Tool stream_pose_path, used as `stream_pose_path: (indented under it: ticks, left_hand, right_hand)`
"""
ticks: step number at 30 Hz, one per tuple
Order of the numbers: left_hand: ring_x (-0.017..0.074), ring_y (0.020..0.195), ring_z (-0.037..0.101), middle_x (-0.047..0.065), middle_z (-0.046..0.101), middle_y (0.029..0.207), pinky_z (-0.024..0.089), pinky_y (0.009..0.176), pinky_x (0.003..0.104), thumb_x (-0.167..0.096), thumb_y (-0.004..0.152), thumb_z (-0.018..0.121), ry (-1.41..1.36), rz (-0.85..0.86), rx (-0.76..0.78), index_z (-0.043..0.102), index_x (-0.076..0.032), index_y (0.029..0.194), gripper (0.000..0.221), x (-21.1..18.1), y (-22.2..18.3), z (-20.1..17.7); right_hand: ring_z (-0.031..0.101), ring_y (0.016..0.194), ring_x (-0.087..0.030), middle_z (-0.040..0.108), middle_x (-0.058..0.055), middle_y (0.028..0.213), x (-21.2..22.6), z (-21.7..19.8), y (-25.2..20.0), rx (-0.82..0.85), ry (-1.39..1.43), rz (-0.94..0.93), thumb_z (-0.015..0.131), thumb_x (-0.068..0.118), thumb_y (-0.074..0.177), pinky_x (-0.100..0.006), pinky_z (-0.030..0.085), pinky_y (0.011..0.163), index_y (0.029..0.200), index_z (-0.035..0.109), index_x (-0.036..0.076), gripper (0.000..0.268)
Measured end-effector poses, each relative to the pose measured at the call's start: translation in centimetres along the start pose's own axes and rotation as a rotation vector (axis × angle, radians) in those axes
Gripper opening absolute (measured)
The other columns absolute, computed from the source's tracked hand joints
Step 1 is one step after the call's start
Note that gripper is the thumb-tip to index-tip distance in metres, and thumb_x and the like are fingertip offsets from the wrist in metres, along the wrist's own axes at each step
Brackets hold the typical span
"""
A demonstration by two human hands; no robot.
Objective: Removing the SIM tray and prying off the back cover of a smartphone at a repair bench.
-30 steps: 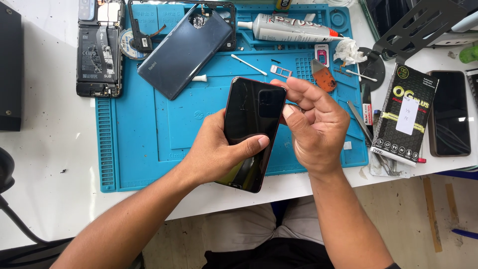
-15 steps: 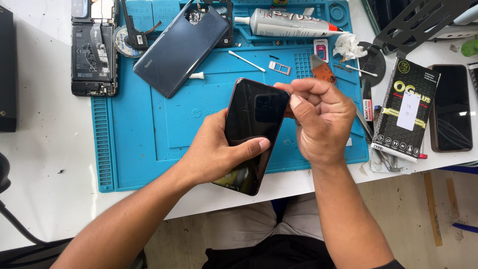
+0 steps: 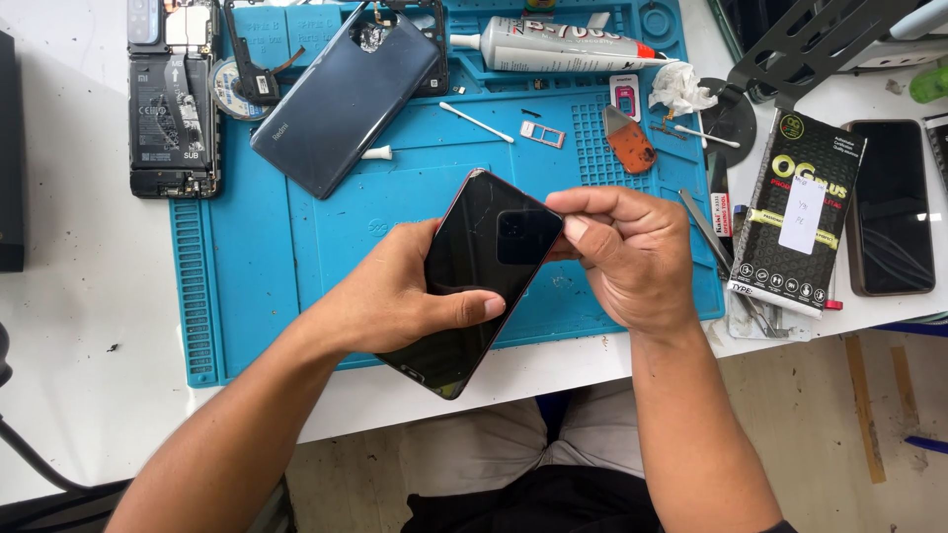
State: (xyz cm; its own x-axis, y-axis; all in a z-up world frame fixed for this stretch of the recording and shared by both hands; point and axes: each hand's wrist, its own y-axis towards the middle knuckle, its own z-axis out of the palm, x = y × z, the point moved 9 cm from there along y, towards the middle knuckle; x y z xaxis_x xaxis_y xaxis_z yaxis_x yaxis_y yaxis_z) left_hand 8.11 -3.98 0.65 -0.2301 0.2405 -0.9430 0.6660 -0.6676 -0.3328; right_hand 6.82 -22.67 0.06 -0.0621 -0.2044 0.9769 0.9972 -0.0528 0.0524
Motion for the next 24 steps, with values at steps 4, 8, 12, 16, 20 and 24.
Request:
stream_pose_path:
  ticks: [4, 8, 12, 16, 20, 24]
  left_hand:
    - [0.01, 0.074, 0.064, 0.0, 0.069, 0.084, 0.057, 0.062, 0.027, -0.028, 0.077, 0.082, -0.002, -0.009, 0.089, 0.067, -0.005, 0.108, 0.041, 0.1, -0.3, -0.2]
    - [0.0142, 0.069, 0.071, 0.005, 0.075, 0.081, 0.058, 0.055, 0.026, -0.028, 0.073, 0.084, 0.088, -0.062, 0.145, 0.066, -0.004, 0.109, 0.047, 0.4, -0.5, -1.2]
    - [0.0108, 0.068, 0.061, -0.001, 0.07, 0.08, 0.052, 0.056, 0.026, -0.033, 0.072, 0.087, 0.248, -0.051, 0.197, 0.067, -0.007, 0.104, 0.046, 0.8, -0.5, -2.0]
    - [0.0115, 0.066, 0.065, -0.001, 0.073, 0.08, 0.056, 0.054, 0.027, -0.031, 0.073, 0.085, 0.259, -0.065, 0.268, 0.069, -0.008, 0.103, 0.041, 0.6, -0.7, -1.9]
    - [0.0108, 0.069, 0.067, -0.001, 0.075, 0.082, 0.057, 0.057, 0.026, -0.036, 0.072, 0.084, 0.258, -0.003, 0.285, 0.069, -0.008, 0.103, 0.044, 0.6, -0.7, -2.0]
    - [0.0102, 0.068, 0.064, -0.002, 0.071, 0.08, 0.054, 0.055, 0.026, -0.033, 0.072, 0.085, 0.275, -0.034, 0.302, 0.068, -0.009, 0.102, 0.042, 1.2, -0.7, -1.9]
  right_hand:
    - [0.078, 0.077, -0.031, 0.075, -0.022, 0.092, 0.2, 0.8, -0.6, 0.063, 0.026, 0.0, 0.067, 0.003, 0.093, -0.039, 0.071, 0.07, 0.112, 0.068, -0.009, 0.022]
    - [0.078, 0.073, -0.032, 0.075, -0.022, 0.087, -0.2, 1.3, -1.3, 0.067, 0.01, 0.01, 0.067, 0.004, 0.093, -0.04, 0.071, 0.068, 0.108, 0.069, -0.009, 0.02]
    - [0.077, 0.075, -0.03, 0.074, -0.021, 0.089, -0.2, 2.0, -1.7, 0.117, 0.012, 0.024, 0.069, 0.002, 0.091, -0.039, 0.072, 0.07, 0.11, 0.067, -0.01, 0.022]
    - [0.078, 0.079, -0.026, 0.076, -0.019, 0.095, -0.1, 2.0, -2.2, 0.124, -0.135, -0.022, 0.072, 0.006, 0.089, -0.032, 0.069, 0.073, 0.111, 0.069, -0.009, 0.026]
    - [0.079, 0.083, -0.027, 0.076, -0.02, 0.1, 0.2, 2.4, -2.5, 0.147, -0.138, -0.05, 0.07, 0.004, 0.091, -0.033, 0.07, 0.077, 0.116, 0.067, -0.009, 0.028]
    - [0.08, 0.077, -0.027, 0.077, -0.019, 0.093, 0.6, 2.7, -2.7, 0.163, -0.16, -0.041, 0.069, 0.002, 0.092, -0.029, 0.069, 0.072, 0.112, 0.07, -0.007, 0.022]
